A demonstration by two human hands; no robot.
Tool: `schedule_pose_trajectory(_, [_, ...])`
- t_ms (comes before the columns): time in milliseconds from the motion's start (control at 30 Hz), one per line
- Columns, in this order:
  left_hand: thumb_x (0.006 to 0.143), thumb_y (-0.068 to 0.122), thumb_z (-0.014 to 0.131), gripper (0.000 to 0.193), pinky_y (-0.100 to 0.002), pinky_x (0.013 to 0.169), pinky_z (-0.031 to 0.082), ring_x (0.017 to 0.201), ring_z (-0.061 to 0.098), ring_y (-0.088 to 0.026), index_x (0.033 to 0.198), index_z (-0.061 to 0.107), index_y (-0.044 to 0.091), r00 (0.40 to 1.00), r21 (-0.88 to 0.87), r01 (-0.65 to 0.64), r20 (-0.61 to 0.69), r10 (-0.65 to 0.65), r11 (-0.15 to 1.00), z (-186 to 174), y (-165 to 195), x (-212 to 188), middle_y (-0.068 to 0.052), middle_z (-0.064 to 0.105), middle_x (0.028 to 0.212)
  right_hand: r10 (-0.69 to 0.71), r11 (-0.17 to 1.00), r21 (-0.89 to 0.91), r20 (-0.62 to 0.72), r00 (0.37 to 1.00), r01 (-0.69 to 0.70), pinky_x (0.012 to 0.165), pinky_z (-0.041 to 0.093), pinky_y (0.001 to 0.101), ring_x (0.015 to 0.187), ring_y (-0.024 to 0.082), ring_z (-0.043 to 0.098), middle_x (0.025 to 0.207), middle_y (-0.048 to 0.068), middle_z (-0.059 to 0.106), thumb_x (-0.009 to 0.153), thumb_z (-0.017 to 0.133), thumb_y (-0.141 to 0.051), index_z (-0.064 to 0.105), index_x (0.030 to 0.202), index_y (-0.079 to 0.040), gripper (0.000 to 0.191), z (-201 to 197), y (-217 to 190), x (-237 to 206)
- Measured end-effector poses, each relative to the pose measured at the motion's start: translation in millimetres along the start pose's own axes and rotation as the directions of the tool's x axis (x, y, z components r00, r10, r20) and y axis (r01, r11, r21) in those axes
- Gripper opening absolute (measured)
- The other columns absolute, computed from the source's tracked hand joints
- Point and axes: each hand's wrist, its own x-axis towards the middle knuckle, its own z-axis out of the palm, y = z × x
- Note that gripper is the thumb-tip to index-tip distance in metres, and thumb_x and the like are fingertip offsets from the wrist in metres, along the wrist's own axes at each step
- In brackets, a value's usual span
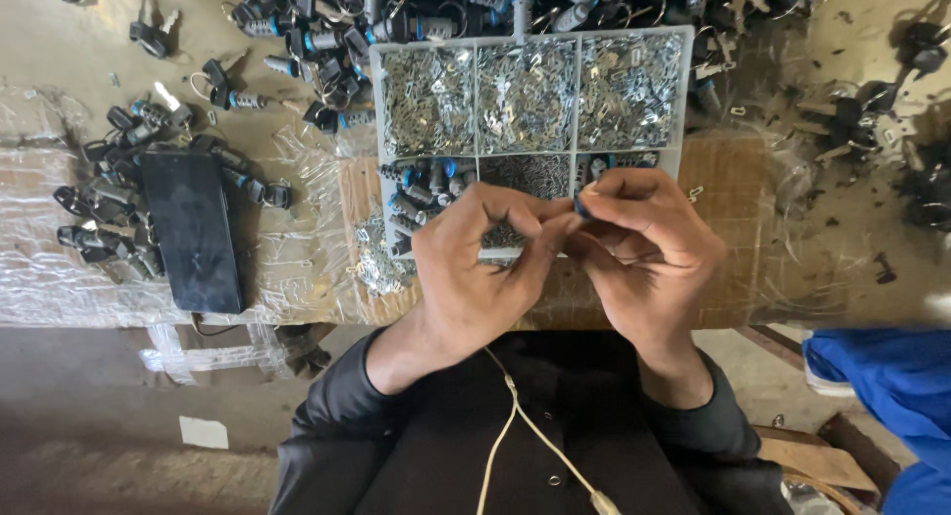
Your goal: The person sits at a workbench assembling small lock cylinders by hand. They repeatedly pick tiny metal parts such as springs and pins from a compartment tray, insert them into a lock body held in one hand, and set finished units aside with the pile of locks and keys on the bench.
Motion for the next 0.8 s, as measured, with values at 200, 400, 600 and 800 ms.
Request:
schedule_pose_trajectory(200, [0.099,-0.001,0.076,0.026,-0.025,0.078,0.063,0.093,0.077,-0.012,0.098,0.051,0.003,0.975,-0.296,0.222,0.08,-0.208,0.929,-2.1,-5.9,1.9,-0.013,0.079,0.099,-0.022,0.994,0.103,0.008,1.0,0.021,0.087,0.067,0.0221,0.102,0.012,0.072,0.129,0.011,0.062,0.09,0.082,0.015,0.068,0.122,-0.002,0.04,1.6,-0.8,0.7])
schedule_pose_trajectory(400, [0.097,-0.001,0.077,0.027,-0.024,0.079,0.062,0.095,0.078,-0.012,0.099,0.05,0.003,0.985,-0.179,0.168,0.063,-0.159,0.969,-2.7,-4.9,1.8,-0.013,0.079,0.099,-0.038,0.998,0.054,0.02,0.999,0.036,0.085,0.066,0.0213,0.101,0.011,0.071,0.124,0.012,0.062,0.088,0.084,0.014,0.069,0.12,-0.002,0.04,1.6,3.2,-1.3])
schedule_pose_trajectory(600, [0.093,0.0,0.083,0.029,-0.025,0.08,0.062,0.096,0.078,-0.016,0.097,0.055,0.003,0.992,-0.132,0.09,0.095,-0.077,0.987,-7.2,-3.9,2.4,-0.013,0.078,0.099,-0.019,0.999,0.049,0.012,1.0,0.018,0.085,0.062,0.0189,0.101,0.01,0.069,0.121,0.011,0.063,0.09,0.082,0.016,0.071,0.12,-0.001,0.036,1.1,6.6,-6.8])
schedule_pose_trajectory(800, [0.093,-0.002,0.081,0.027,-0.028,0.08,0.062,0.095,0.077,-0.018,0.109,0.06,0.002,0.974,0.088,-0.193,0.142,0.179,0.977,-13.5,-12.2,14.4,-0.009,0.076,0.104,0.075,0.94,0.333,0.027,0.997,-0.079,0.095,0.063,0.024,0.11,0.014,0.068,0.128,0.012,0.061,0.091,0.077,0.019,0.066,0.127,0.002,0.041,1.3,11.0,-1.6])
